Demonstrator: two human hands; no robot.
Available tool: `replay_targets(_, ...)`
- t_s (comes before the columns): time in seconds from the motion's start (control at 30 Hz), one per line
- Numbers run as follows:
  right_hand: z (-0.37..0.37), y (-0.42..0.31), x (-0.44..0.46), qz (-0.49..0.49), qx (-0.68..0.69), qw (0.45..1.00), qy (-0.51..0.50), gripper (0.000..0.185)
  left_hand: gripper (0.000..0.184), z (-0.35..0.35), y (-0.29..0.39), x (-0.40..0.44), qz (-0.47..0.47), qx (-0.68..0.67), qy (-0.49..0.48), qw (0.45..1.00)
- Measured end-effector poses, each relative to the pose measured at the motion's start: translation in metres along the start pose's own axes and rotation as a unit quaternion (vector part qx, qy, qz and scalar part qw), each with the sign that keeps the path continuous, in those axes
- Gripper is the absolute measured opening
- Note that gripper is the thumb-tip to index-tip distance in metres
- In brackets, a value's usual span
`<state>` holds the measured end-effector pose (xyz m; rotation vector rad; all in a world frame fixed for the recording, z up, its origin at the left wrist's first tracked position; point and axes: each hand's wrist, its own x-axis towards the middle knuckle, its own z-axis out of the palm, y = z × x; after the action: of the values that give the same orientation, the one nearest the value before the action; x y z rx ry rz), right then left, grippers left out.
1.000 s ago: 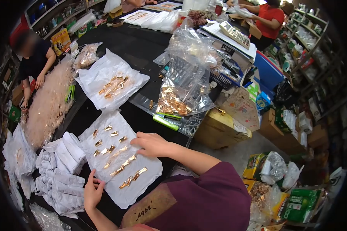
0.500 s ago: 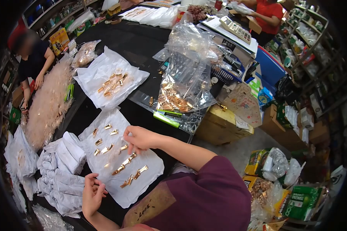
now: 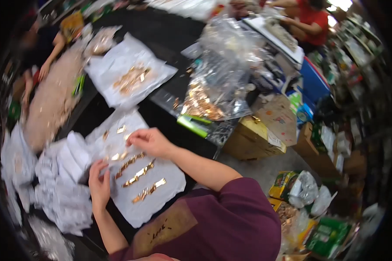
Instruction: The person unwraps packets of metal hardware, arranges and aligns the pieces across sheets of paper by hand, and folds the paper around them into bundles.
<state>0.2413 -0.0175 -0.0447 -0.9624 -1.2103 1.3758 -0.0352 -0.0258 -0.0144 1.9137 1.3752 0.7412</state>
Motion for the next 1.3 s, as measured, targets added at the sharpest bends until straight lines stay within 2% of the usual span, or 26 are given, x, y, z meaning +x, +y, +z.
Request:
replay_targets(0.03,0.004,-0.001,0.0,0.009,-0.038,0.999,0.017,0.019,0.02,0.001,-0.001,-0.001,0.016,-0.005,0.009,1.0)
replay_targets(0.13,0.005,-0.003,-0.003,0.024,0.01,0.996,0.081,0.019,0.016,-0.005,0.003,-0.001,0.015,-0.004,0.033,0.999)
replay_targets(0.2,0.001,-0.011,-0.006,0.003,0.014,0.998,0.067,0.02,0.014,-0.013,0.011,-0.004,-0.024,0.017,0.022,0.999)
replay_targets(0.37,0.005,-0.015,-0.008,-0.011,-0.011,0.999,0.03,0.017,0.013,-0.023,0.001,-0.007,-0.032,0.023,-0.002,0.999)
replay_targets(0.47,0.009,-0.017,-0.009,-0.091,-0.285,0.953,-0.051,0.011,0.014,-0.022,0.001,-0.01,-0.04,0.019,-0.024,0.999)
replay_targets(0.5,0.014,-0.021,-0.007,-0.089,-0.289,0.952,-0.055,0.011,0.014,-0.021,0.001,-0.01,-0.048,0.024,-0.035,0.998)
replay_targets(0.6,0.042,-0.033,-0.004,-0.123,-0.469,0.869,-0.095,0.015,0.016,-0.014,0.001,-0.013,-0.053,0.031,-0.06,0.996)
replay_targets(0.67,0.053,-0.024,-0.001,-0.135,-0.486,0.857,-0.107,0.018,0.018,-0.01,0.003,-0.014,-0.041,0.045,-0.08,0.995)
replay_targets(0.73,0.06,-0.014,0.003,-0.165,-0.52,0.829,-0.125,0.023,0.018,-0.007,0.001,-0.015,-0.029,0.065,-0.068,0.995)
replay_targets(0.87,0.065,-0.006,-0.001,-0.193,-0.57,0.789,-0.126,0.021,0.017,-0.002,-0.001,-0.015,0.006,0.11,-0.047,0.993)
replay_targets(1.0,0.062,-0.003,-0.006,-0.243,-0.545,0.794,-0.12,0.023,0.016,0.005,0.001,-0.017,0.035,0.144,-0.043,0.988)
replay_targets(1.07,0.061,0.0,-0.009,-0.243,-0.539,0.797,-0.125,0.022,0.014,0.009,0.004,-0.02,0.06,0.183,-0.033,0.981)
replay_targets(1.23,0.057,-0.007,-0.015,-0.241,-0.509,0.812,-0.152,0.022,0.011,0.011,-0.001,-0.021,0.062,0.173,-0.022,0.983)
replay_targets(1.3,0.052,-0.013,-0.017,-0.238,-0.501,0.817,-0.159,0.021,0.011,0.01,-0.004,-0.02,0.063,0.16,0.028,0.985)
